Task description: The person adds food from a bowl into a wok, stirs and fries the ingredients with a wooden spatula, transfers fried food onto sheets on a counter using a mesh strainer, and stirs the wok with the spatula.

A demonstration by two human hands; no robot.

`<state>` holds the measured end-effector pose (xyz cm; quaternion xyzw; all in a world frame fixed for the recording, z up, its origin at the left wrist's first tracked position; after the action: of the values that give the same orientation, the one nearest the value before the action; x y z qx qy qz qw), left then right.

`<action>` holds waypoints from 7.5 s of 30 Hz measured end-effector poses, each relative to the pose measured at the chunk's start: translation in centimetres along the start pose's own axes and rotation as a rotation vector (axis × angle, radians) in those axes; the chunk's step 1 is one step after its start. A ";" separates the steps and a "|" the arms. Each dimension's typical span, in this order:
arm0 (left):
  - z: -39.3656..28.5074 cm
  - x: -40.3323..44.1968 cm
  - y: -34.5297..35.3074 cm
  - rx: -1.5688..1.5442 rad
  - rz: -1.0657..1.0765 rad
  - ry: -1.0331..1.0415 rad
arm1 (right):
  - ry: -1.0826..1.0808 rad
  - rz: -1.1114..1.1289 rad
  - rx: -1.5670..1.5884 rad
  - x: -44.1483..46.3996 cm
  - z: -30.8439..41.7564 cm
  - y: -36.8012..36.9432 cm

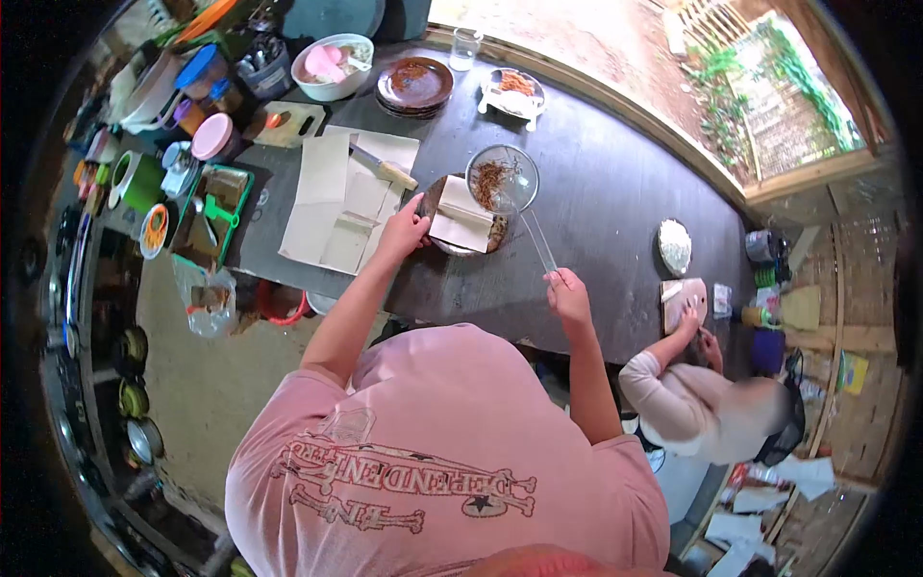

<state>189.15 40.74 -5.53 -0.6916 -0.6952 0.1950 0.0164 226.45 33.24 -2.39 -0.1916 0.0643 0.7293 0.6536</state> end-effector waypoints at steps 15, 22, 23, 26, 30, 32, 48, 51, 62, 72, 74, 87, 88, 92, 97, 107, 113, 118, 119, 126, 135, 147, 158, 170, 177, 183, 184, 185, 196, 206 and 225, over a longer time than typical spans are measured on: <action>0.7 0.8 -0.8 0.110 -0.068 0.007 | -0.749 -0.191 -0.873 -0.9 5.5 -0.8; 0.1 0.6 -1.0 0.134 -0.043 0.019 | -0.779 -0.214 -0.904 -1.1 4.8 -0.4; 0.2 0.7 -0.9 0.129 -0.036 0.018 | -0.772 -0.218 -0.899 -1.1 4.6 -0.3; -0.1 0.5 -1.0 0.160 -0.039 0.027 | -0.843 -0.283 -0.838 -1.8 4.8 -0.3; -0.2 0.6 -1.1 0.178 -0.031 0.021 | -0.813 -0.300 -0.818 -2.2 4.6 -0.4; -0.2 0.5 -1.0 0.133 -0.015 0.014 | -0.797 -0.308 -0.822 -2.4 4.6 -0.3; 1.6 0.1 0.5 -0.029 0.055 -0.076 | -0.803 -0.340 -0.808 -2.1 4.3 -0.1; 1.6 0.1 0.6 -0.053 0.057 -0.083 | -0.783 -0.332 -0.815 -1.9 4.1 -0.2; 0.9 -0.4 0.4 0.031 0.036 -0.084 | -0.802 -0.326 -0.794 -1.9 3.7 -0.4; 1.3 -0.2 0.4 0.041 0.033 -0.092 | -0.831 -0.347 -0.768 -1.8 3.8 -0.8; 1.8 0.0 0.6 0.034 0.046 -0.092 | -0.797 -0.339 -0.775 -1.8 3.7 -0.9; 2.2 -2.1 2.0 -0.120 -0.003 -0.152 | -0.222 -0.145 0.100 -0.1 3.1 -3.4; 2.1 -2.8 2.0 -0.127 -0.011 -0.172 | -0.159 -0.079 0.198 0.2 2.0 -2.9; 2.1 -6.5 1.7 -0.141 -0.092 -0.164 | -0.061 0.055 0.261 0.6 -1.3 -1.3; 1.0 -13.8 1.6 -0.146 -0.205 -0.182 | 0.072 0.204 0.501 -0.7 -0.2 0.8; 3.7 -27.8 2.7 -0.236 -0.483 -0.301 | 0.249 0.580 0.484 -4.2 -1.9 9.2; 4.5 -34.0 2.7 -0.350 -0.489 -0.235 | 0.308 0.759 0.303 -8.7 -2.2 16.0; 8.5 -37.3 1.1 -0.417 -0.445 -0.210 | 0.220 0.868 0.139 -13.2 -1.3 23.0; 8.9 -38.3 0.3 -0.396 -0.430 -0.194 | 0.227 0.869 0.132 -14.0 -1.6 24.5; 13.1 -50.0 -9.9 -0.331 -0.469 -0.117 | 0.315 0.946 0.165 -22.7 -3.6 39.0; 19.7 -65.0 -22.6 -0.315 -0.730 -0.184 | 0.392 1.158 0.055 -33.8 -4.5 57.2; 23.2 -65.6 -39.5 -0.245 -0.825 0.039 | 0.421 1.414 -0.103 -36.4 -4.6 78.8; 29.7 -63.6 -61.8 -0.261 -0.914 -0.104 | 0.316 1.689 -0.329 -35.6 2.9 106.0; 36.4 -65.1 -85.3 0.065 -0.971 -0.170 | 0.071 1.867 -0.358 -38.0 7.5 131.1; 41.1 -65.9 -103.0 0.015 -0.936 -0.036 | 0.307 1.783 -0.243 -38.0 8.1 148.1; 44.7 -63.9 -114.7 -0.046 -0.855 0.014 | 0.341 1.570 -0.224 -35.9 11.2 156.9; 45.4 -63.1 -116.2 -0.128 -0.840 -0.005 | 0.361 1.557 -0.202 -35.3 11.7 158.0; 45.8 -62.3 -117.8 -0.163 -0.843 -0.010 | 0.374 1.571 -0.186 -34.4 11.8 159.4; 55.1 -50.1 -136.4 -0.383 -0.811 -0.051 | 0.333 1.618 -0.116 -23.3 16.0 179.8; 58.3 -42.2 -153.3 -0.583 -0.931 0.020 | 0.281 1.667 -0.236 -15.5 24.8 197.2; 69.7 -37.7 -182.2 -0.715 -1.068 0.044 | 0.198 1.428 -0.339 -9.8 28.3 230.1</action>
<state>-3.64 -7.06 -7.03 -0.2166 -0.9655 -0.0980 -0.1061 -3.45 2.36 -8.88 -0.2663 0.1188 0.9562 -0.0274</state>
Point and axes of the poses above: each hand's wrist, its own x-axis towards the middle knuckle, its own y-axis out of the palm, z = x × y, the point moved 9 cm from there along x, towards the middle knuckle, and after that the axes turned 1 degree about x, right-handed, at the moved point
